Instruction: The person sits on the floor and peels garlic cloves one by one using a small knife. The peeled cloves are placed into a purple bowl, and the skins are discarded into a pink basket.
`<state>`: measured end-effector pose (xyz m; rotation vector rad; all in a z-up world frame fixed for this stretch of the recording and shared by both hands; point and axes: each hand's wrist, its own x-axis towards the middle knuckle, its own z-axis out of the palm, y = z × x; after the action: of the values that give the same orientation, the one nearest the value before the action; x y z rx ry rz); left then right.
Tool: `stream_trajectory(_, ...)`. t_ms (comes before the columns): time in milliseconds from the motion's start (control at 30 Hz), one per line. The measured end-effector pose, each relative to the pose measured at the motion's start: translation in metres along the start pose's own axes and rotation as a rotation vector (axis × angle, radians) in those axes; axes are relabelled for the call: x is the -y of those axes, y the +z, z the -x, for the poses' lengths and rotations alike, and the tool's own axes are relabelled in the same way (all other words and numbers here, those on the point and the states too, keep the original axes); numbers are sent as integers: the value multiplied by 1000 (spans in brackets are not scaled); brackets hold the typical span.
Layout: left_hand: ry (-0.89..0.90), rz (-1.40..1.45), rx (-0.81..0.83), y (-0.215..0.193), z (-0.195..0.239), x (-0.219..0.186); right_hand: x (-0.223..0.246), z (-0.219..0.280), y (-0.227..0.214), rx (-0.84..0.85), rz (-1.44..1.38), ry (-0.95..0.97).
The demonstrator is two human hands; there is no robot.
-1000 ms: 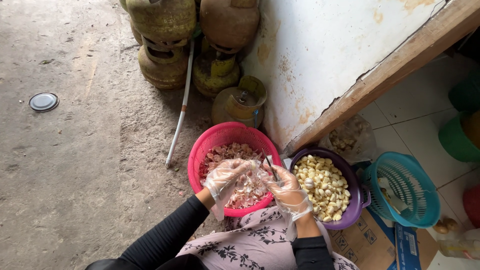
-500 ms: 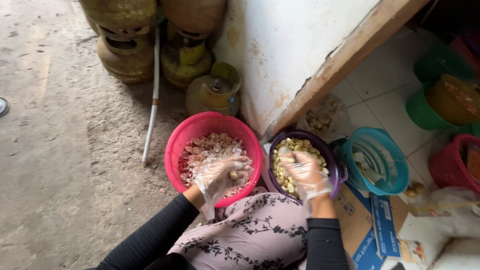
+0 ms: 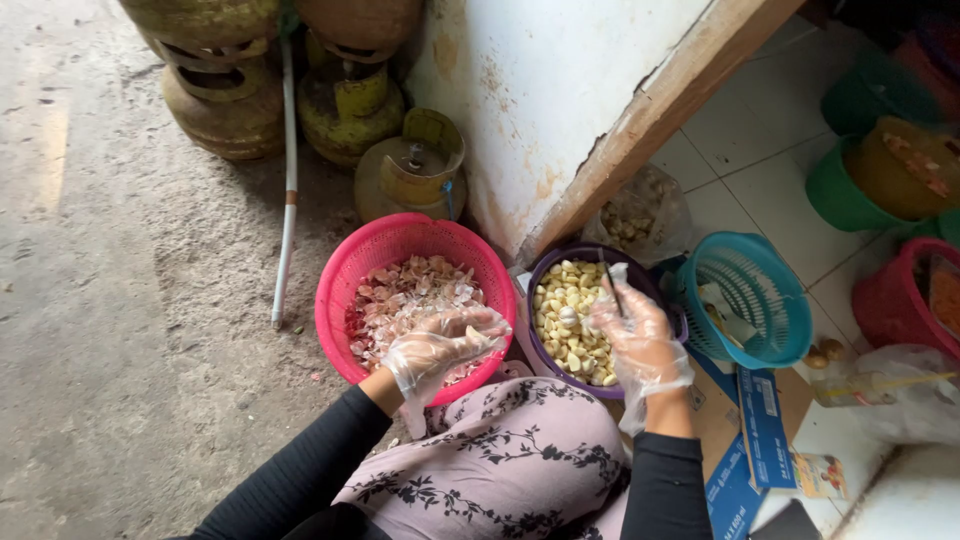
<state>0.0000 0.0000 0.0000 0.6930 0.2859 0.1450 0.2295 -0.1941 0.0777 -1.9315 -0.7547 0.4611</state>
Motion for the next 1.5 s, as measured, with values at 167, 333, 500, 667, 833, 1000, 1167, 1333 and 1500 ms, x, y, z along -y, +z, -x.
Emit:
stream_trajectory(167,120,-184,28,-4,-3,-1,12,17,34,200,-17,5)
stream_trajectory(333,332,-89,149,-8,2,0,19,26,63,247,198,-375)
stream_trajectory(500,307,-71,-98,-10,7,-10,24,27,75,328,26,-271)
stream_trajectory(667,291,-33,-91,-16,15,-14,33,28,86,331,-65,-208)
stream_trajectory(833,334,-161,-91,-11,20,-22,43,33,89,297,38,-221)
stream_trajectory(1000,248,-85,-112,3,37,-37,41,32,95,331,-77,-373)
stream_trajectory(1167,250,-69,-114,7,41,-36,28,30,99,437,-249,-287)
stream_trajectory(1333,263,-50,-98,-5,27,-21,35,35,100,573,-248,-378)
stream_trajectory(1500,327,-99,-77,-8,16,-9,62,49,96,545,-160,-372)
